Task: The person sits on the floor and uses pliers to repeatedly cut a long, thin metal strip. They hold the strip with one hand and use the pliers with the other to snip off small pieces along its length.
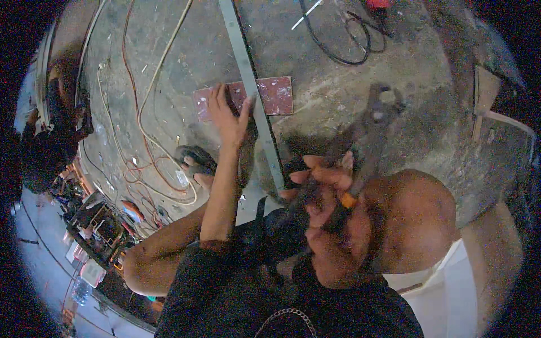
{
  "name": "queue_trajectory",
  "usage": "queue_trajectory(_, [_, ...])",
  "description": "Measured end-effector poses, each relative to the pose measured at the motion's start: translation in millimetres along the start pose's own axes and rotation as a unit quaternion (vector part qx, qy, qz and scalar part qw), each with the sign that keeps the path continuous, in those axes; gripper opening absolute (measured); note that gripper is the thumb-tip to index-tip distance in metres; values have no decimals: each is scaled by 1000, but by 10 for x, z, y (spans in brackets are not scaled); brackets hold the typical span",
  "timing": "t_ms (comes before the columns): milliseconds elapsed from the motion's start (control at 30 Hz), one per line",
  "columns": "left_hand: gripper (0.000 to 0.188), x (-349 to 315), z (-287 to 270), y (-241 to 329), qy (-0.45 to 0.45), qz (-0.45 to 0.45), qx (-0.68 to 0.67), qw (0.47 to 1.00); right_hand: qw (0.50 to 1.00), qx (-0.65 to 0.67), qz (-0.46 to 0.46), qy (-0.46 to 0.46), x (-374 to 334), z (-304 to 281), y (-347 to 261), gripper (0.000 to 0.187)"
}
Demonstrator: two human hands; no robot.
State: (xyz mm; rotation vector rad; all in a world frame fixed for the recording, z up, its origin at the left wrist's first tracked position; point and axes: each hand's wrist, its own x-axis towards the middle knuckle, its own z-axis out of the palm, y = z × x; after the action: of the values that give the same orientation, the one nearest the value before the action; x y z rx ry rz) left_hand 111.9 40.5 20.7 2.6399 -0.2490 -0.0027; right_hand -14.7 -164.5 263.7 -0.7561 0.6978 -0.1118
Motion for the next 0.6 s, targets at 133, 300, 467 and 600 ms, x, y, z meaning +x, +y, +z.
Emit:
queue_trajectory(133, [76,57,139,88,38,-50,2,998,999,34,30,-3,-93,48,-37,64])
queue_trajectory(300, [77,-54,102,140,-1,15,38,999,999,30,8,8,-129,7,-23,66])
queue_trajectory(467, [80,-106,5,168,-31,55,31,998,999,34,4,6,-129,-48,16,66])
queue_trajectory(600, [67,-23,26,179,22,56,6,998,998,62,-1,2,-129,39,19,64])
